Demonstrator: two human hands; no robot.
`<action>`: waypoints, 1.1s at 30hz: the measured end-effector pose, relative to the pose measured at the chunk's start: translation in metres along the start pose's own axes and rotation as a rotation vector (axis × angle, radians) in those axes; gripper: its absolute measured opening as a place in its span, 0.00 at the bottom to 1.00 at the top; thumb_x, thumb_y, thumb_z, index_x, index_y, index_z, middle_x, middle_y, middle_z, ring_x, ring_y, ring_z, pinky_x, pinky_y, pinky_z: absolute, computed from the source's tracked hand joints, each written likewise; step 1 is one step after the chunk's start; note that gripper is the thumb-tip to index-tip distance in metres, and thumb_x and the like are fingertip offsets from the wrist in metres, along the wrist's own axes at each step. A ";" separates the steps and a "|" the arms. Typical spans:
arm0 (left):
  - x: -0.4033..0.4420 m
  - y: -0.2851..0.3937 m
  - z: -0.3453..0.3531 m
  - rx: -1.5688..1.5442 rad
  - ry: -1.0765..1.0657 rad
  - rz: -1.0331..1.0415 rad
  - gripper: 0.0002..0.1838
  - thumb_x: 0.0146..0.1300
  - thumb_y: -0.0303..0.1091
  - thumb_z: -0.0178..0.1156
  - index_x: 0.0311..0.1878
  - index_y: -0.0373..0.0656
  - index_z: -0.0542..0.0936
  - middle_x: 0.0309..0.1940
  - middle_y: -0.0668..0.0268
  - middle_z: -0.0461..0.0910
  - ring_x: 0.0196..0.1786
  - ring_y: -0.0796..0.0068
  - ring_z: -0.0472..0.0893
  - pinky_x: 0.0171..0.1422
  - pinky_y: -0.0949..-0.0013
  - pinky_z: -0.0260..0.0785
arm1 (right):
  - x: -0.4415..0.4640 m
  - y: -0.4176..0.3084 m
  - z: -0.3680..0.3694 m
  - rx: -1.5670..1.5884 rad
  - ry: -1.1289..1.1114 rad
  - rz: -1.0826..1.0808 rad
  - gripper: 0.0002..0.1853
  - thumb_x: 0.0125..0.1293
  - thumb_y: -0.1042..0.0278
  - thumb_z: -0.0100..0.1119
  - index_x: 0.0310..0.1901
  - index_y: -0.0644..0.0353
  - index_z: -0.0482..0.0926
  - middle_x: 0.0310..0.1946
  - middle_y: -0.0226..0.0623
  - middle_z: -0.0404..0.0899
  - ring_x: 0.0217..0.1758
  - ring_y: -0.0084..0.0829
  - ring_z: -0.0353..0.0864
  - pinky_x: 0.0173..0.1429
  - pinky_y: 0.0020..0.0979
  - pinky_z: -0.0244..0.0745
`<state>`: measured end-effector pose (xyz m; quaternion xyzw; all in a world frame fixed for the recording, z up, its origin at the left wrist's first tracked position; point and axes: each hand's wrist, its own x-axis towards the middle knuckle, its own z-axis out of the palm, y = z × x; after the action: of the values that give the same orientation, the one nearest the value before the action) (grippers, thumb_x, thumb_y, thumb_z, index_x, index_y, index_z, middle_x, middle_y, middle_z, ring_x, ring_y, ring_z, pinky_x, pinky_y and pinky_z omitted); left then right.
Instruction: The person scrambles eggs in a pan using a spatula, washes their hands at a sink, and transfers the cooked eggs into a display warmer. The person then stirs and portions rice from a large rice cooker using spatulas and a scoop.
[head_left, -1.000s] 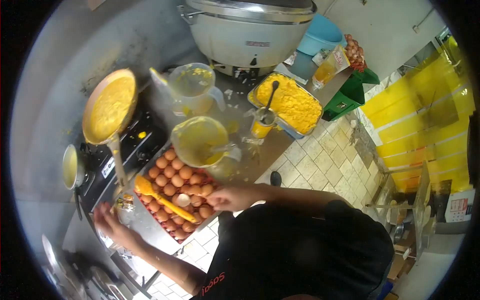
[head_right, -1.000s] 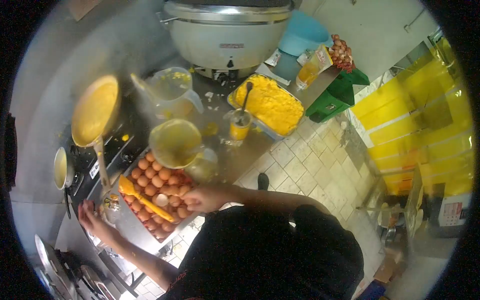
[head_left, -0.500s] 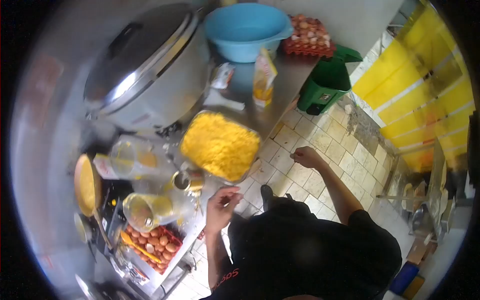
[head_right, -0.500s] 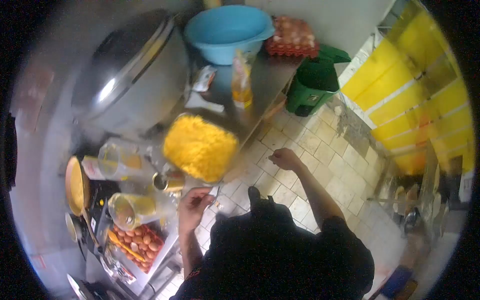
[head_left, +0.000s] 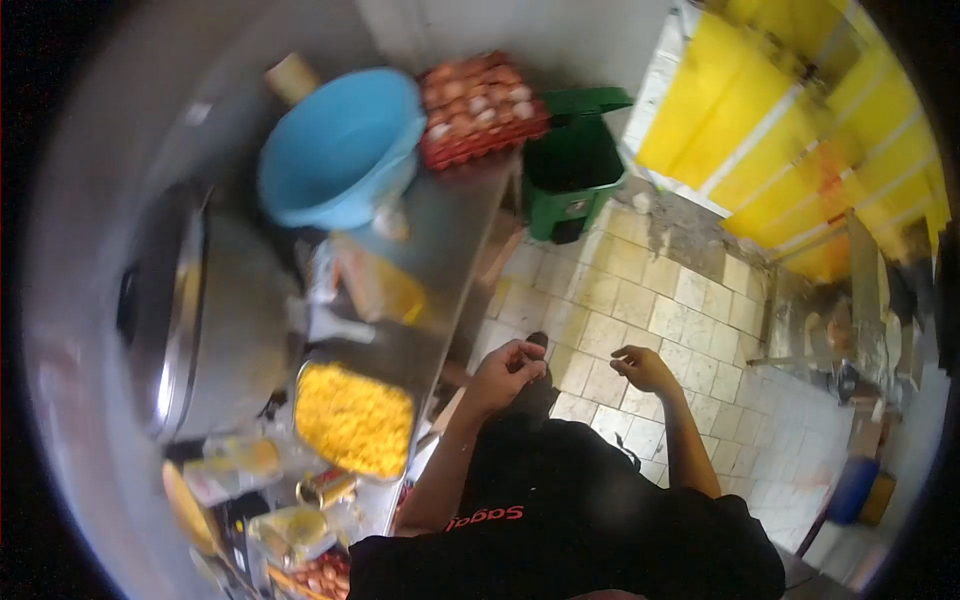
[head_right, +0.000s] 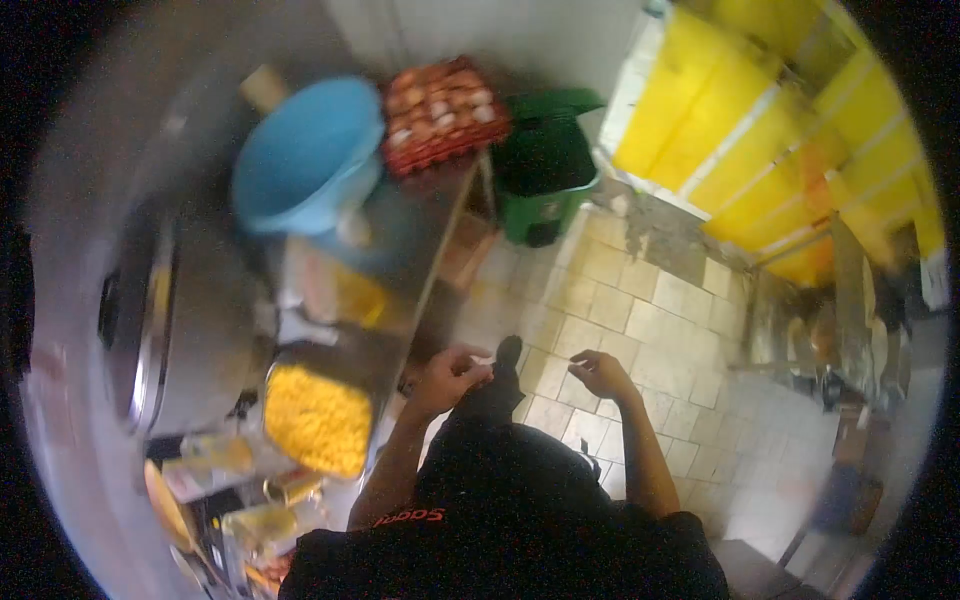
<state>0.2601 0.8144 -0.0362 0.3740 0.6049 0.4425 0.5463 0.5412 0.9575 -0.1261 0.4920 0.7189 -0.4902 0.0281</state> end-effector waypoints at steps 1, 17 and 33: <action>0.026 0.002 0.007 -0.039 -0.058 -0.033 0.13 0.64 0.30 0.62 0.52 0.40 0.78 0.33 0.63 0.81 0.36 0.77 0.80 0.42 0.73 0.73 | 0.012 0.005 -0.024 0.024 0.036 -0.003 0.20 0.62 0.52 0.63 0.47 0.60 0.82 0.36 0.48 0.84 0.40 0.39 0.84 0.45 0.37 0.77; 0.543 0.181 0.224 0.035 -0.568 0.076 0.19 0.65 0.38 0.62 0.55 0.39 0.74 0.37 0.64 0.81 0.40 0.77 0.80 0.44 0.72 0.73 | 0.224 0.122 -0.465 0.200 0.440 0.070 0.35 0.60 0.49 0.64 0.65 0.58 0.69 0.39 0.49 0.83 0.38 0.38 0.83 0.46 0.38 0.77; 1.098 0.413 0.288 0.339 0.322 0.487 0.23 0.66 0.37 0.61 0.61 0.36 0.72 0.58 0.54 0.75 0.61 0.66 0.75 0.62 0.69 0.68 | 0.581 0.185 -0.990 0.321 0.574 0.103 0.51 0.61 0.48 0.65 0.75 0.56 0.41 0.42 0.45 0.80 0.37 0.32 0.82 0.36 0.31 0.78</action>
<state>0.3975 2.0139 -0.0123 0.5183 0.6412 0.5067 0.2519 0.8161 2.0841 -0.0420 0.6437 0.5854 -0.4366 -0.2288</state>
